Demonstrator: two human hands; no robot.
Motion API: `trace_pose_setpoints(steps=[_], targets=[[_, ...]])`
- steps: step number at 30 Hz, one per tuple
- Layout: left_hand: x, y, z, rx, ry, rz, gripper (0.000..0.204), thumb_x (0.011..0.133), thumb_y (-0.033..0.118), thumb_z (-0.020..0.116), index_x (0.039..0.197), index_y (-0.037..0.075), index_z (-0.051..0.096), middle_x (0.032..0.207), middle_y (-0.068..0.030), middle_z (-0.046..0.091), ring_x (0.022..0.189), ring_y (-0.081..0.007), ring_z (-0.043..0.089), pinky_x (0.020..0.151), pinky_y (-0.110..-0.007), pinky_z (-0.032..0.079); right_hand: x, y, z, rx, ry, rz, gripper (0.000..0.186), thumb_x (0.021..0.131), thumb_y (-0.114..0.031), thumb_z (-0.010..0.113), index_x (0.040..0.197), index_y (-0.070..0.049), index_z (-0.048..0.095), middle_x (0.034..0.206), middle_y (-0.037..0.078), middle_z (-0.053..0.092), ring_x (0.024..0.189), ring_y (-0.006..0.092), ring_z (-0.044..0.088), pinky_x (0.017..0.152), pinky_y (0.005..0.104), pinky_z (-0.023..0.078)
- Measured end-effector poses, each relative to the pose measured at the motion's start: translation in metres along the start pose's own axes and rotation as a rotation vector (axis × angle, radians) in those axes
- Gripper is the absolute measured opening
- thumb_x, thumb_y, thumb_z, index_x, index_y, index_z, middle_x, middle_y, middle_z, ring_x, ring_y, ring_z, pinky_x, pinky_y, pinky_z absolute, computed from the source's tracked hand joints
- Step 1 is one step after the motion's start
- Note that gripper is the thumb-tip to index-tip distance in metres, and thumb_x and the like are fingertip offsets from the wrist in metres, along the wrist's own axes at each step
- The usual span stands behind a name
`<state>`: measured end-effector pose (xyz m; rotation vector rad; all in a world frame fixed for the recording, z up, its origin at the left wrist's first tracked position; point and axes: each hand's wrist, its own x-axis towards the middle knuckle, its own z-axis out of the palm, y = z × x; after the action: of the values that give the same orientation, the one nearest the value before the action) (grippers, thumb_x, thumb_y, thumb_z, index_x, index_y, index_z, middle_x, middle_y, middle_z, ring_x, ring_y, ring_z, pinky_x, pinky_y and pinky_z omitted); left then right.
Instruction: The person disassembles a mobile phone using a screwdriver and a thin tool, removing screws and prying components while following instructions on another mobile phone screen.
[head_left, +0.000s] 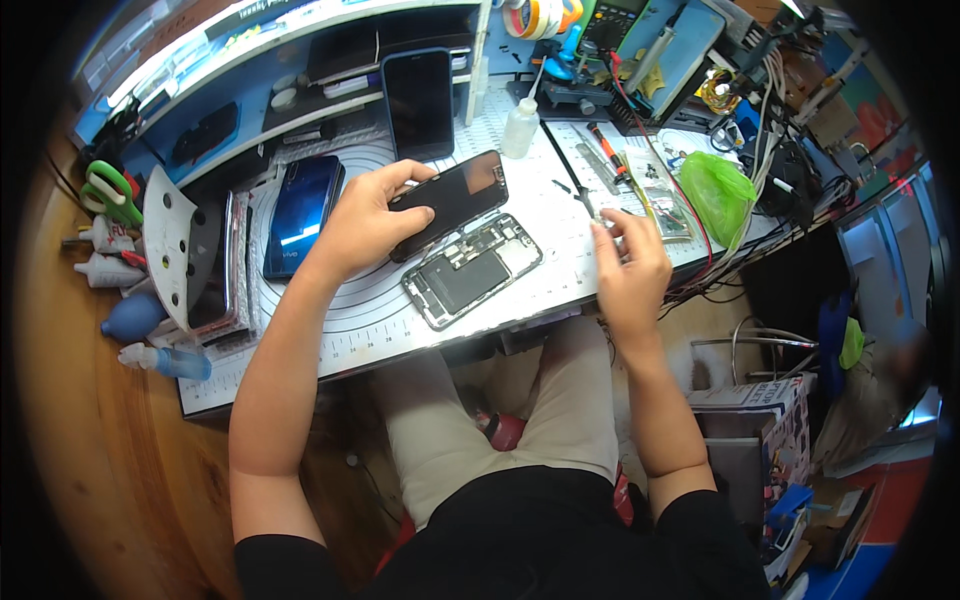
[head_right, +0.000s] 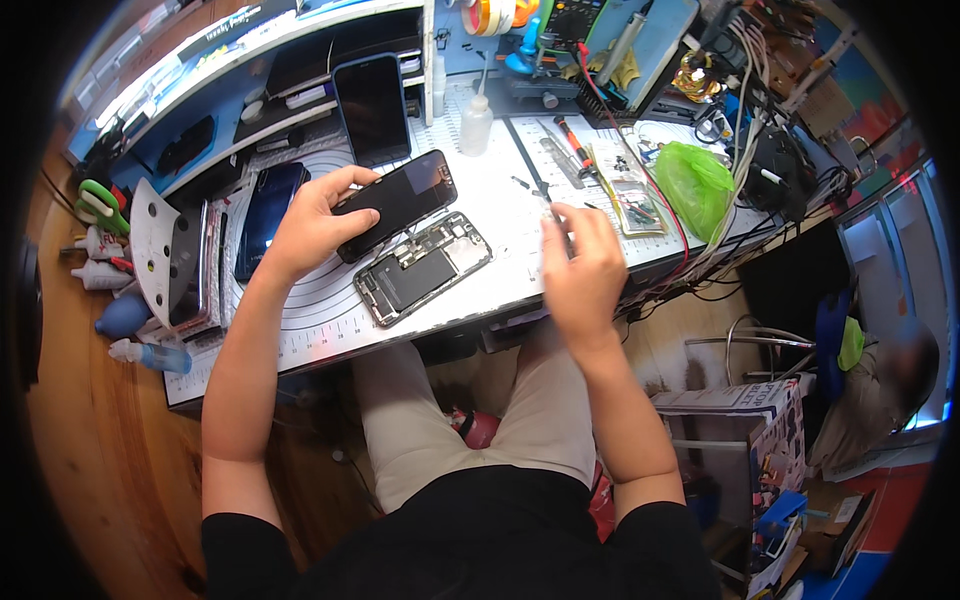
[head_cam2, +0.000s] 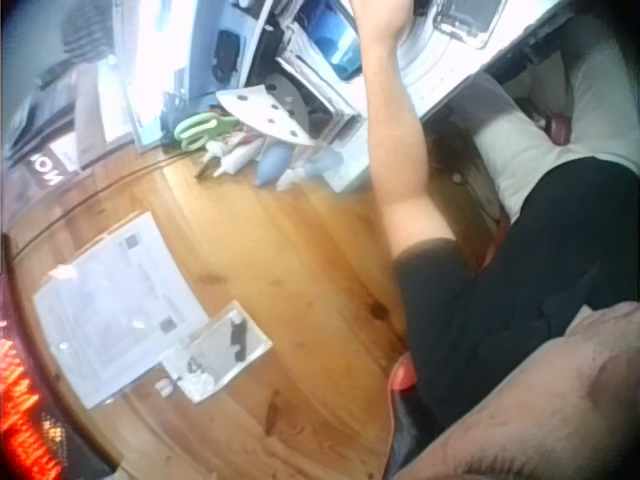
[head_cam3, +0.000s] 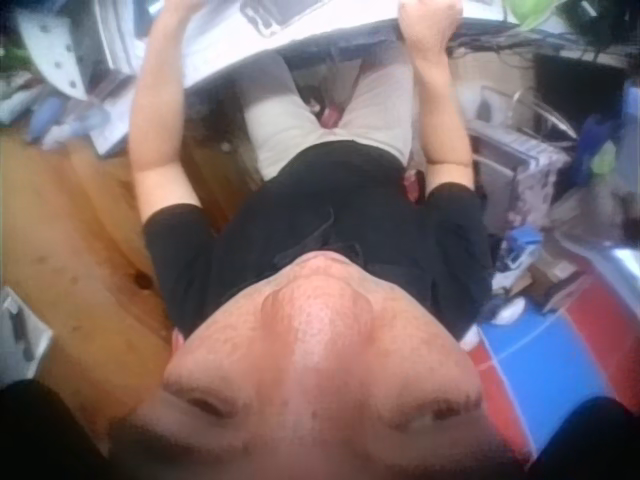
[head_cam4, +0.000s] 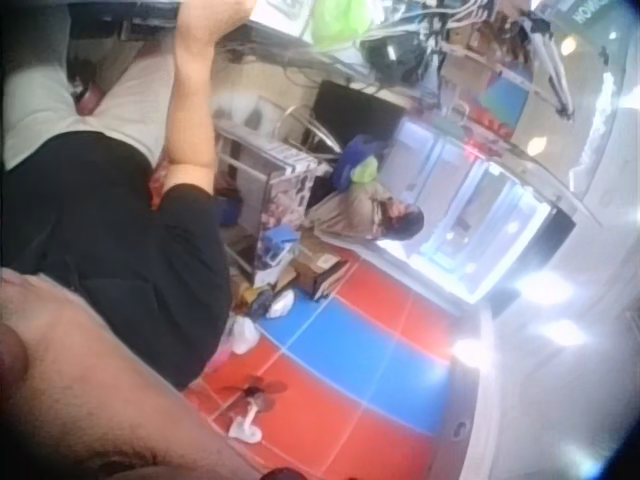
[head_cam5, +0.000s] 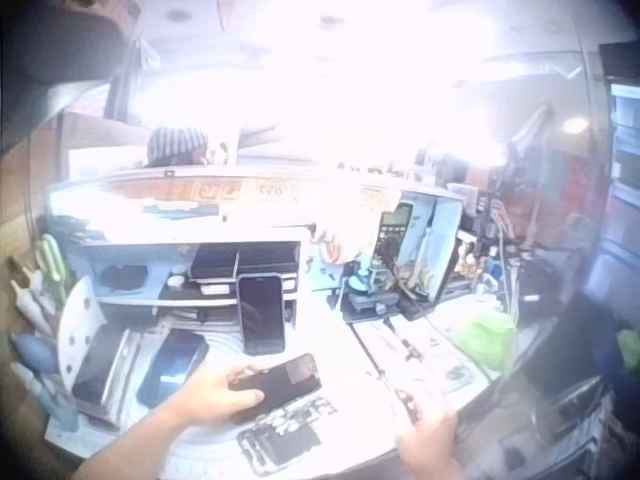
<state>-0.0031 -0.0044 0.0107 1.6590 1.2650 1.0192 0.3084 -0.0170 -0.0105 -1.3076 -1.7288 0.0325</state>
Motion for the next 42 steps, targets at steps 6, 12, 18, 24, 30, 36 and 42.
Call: trace_pose_setpoints(steps=[6, 12, 18, 24, 30, 36, 42], targets=[[0.002, 0.002, -0.001, -0.189, 0.039, -0.041, 0.036, 0.086, 0.002, 0.069, 0.121, -0.002, 0.064, 0.096, -0.0079, 0.073, 0.083, -0.009, 0.066, 0.075, -0.024, 0.051, 0.016, 0.072, -0.019, -0.268, 0.095, -0.009, 0.015, 0.086, -0.014, 0.077, 0.098, -0.006, 0.073, 0.092, 0.007, 0.07, 0.092, 0.0283, 0.061, 0.088, 0.0417, 0.045], [0.001, 0.006, -0.007, -0.27, 0.065, -0.063, 0.036, 0.087, 0.001, 0.071, 0.122, -0.001, 0.064, 0.09, -0.007, 0.072, 0.072, -0.0075, 0.066, 0.061, -0.022, 0.05, 0.014, 0.083, -0.013, -0.291, 0.124, -0.04, 0.012, 0.085, -0.015, 0.077, 0.093, -0.008, 0.071, 0.095, 0.006, 0.07, 0.096, 0.0295, 0.059, 0.088, 0.0432, 0.043], [0.006, 0.008, -0.008, -0.25, 0.143, 0.007, 0.035, 0.087, 0.001, 0.071, 0.121, -0.002, 0.065, 0.093, -0.0061, 0.072, 0.075, -0.0065, 0.065, 0.066, -0.021, 0.05, 0.013, 0.091, -0.012, -0.275, 0.148, -0.083, 0.011, 0.085, -0.013, 0.076, 0.094, -0.008, 0.072, 0.098, 0.009, 0.068, 0.097, 0.0308, 0.06, 0.089, 0.0434, 0.044], [-0.041, 0.05, -0.014, -0.357, 0.304, 0.066, 0.035, 0.089, -0.002, 0.067, 0.124, -0.005, 0.062, 0.102, -0.0114, 0.073, 0.082, -0.0116, 0.071, 0.074, -0.023, 0.057, 0.013, 0.019, -0.008, 0.142, -0.192, -0.335, 0.019, 0.086, -0.019, 0.076, 0.102, -0.008, 0.073, 0.103, 0.01, 0.067, 0.104, 0.032, 0.06, 0.096, 0.0447, 0.045], [-0.123, 0.071, 0.011, -0.69, 0.526, 0.071, 0.042, 0.091, 0.0, 0.059, 0.131, -0.01, 0.05, 0.11, -0.0263, 0.07, 0.089, -0.0341, 0.076, 0.073, -0.039, 0.066, 0.033, -0.013, 0.017, 0.2, -0.692, -0.778, 0.055, 0.086, -0.033, 0.079, 0.135, -0.013, 0.064, 0.143, 0.011, 0.056, 0.138, 0.034, 0.045, 0.115, 0.0491, 0.033], [-0.197, 0.046, 0.054, -0.875, 0.625, -0.107, 0.046, 0.092, -0.001, 0.056, 0.136, -0.002, 0.045, 0.115, -0.0258, 0.068, 0.096, -0.0375, 0.074, 0.077, -0.046, 0.066, 0.047, -0.015, 0.036, 0.299, -0.901, -0.785, 0.064, 0.084, -0.031, 0.079, 0.141, -0.012, 0.058, 0.136, 0.016, 0.056, 0.128, 0.0371, 0.049, 0.112, 0.0479, 0.035], [-0.193, 0.057, 0.086, -0.906, 0.593, -0.077, 0.054, 0.092, -0.007, 0.05, 0.144, -0.004, 0.035, 0.125, -0.0284, 0.064, 0.11, -0.0399, 0.07, 0.094, -0.051, 0.061, 0.049, -0.023, 0.06, 0.326, -0.842, -0.7, 0.059, 0.085, -0.026, 0.079, 0.138, -0.009, 0.058, 0.135, 0.019, 0.052, 0.128, 0.0385, 0.048, 0.11, 0.0465, 0.039]])
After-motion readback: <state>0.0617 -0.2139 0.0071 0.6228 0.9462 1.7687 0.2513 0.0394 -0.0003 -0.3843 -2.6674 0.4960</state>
